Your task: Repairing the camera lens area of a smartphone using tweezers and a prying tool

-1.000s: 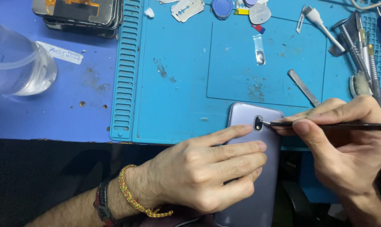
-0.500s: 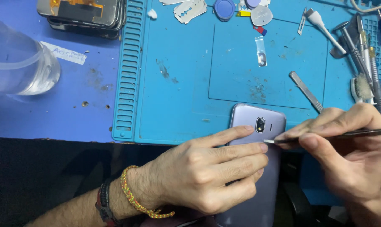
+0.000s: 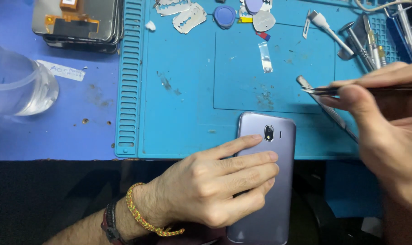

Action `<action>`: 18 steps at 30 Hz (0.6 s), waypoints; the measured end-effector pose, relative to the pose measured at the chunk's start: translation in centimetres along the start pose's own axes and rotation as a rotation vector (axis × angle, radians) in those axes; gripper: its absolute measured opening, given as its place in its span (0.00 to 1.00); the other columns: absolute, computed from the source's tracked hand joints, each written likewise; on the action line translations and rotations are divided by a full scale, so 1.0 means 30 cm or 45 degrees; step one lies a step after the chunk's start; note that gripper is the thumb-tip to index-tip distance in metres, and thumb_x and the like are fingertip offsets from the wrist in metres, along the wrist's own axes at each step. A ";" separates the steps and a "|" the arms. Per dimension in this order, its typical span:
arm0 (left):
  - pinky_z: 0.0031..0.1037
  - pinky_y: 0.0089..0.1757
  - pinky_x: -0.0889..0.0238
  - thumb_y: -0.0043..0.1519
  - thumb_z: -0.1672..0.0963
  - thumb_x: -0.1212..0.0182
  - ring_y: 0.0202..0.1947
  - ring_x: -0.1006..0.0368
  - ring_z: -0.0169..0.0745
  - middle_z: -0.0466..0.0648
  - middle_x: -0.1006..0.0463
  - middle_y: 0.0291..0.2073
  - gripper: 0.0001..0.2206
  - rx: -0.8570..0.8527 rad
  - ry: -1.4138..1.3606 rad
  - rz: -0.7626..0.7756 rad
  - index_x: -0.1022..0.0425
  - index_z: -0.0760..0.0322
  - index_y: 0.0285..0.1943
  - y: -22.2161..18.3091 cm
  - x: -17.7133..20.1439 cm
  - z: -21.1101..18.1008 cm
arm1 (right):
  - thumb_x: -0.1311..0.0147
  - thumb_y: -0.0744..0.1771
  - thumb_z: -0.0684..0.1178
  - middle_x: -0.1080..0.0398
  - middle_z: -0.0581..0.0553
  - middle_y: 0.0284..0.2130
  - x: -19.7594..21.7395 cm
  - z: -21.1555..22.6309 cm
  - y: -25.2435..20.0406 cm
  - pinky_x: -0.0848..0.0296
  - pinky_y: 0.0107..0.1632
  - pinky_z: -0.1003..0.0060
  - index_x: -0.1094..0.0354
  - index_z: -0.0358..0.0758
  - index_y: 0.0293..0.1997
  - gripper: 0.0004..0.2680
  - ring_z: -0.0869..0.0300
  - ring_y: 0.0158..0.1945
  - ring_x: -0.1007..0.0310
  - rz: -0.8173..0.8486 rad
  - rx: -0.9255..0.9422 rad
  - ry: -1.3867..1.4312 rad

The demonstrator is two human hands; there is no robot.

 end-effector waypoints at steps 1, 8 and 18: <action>0.55 0.59 0.20 0.72 0.67 0.40 0.51 0.17 0.58 0.62 0.18 0.46 0.11 0.006 -0.002 0.007 0.26 0.73 0.34 0.001 0.000 0.000 | 0.43 0.78 0.31 0.31 0.25 0.51 -0.034 0.044 0.016 0.16 0.61 0.58 0.42 0.21 0.54 0.07 0.42 0.56 0.18 0.064 0.121 -0.009; 0.55 0.59 0.22 0.72 0.67 0.40 0.52 0.17 0.58 0.62 0.18 0.46 0.11 0.012 -0.008 0.017 0.25 0.73 0.35 -0.003 0.001 0.004 | 0.36 0.74 0.27 0.23 0.27 0.47 -0.085 0.111 0.014 0.22 0.53 0.66 0.34 0.18 0.51 0.07 0.49 0.51 0.19 0.115 0.160 -0.164; 0.55 0.59 0.21 0.72 0.67 0.40 0.52 0.17 0.58 0.62 0.18 0.47 0.10 0.007 0.001 0.015 0.25 0.73 0.35 0.001 0.003 0.004 | 0.47 0.74 0.33 0.23 0.25 0.42 -0.071 0.115 0.007 0.16 0.49 0.62 0.44 0.20 0.48 0.07 0.44 0.51 0.15 0.229 0.167 -0.128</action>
Point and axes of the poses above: each hand's wrist, its own y-axis towards the middle knuckle, its own x-axis out of the back of the hand, z = x × y, the point moved 8 cm from there along y, towards the middle knuckle
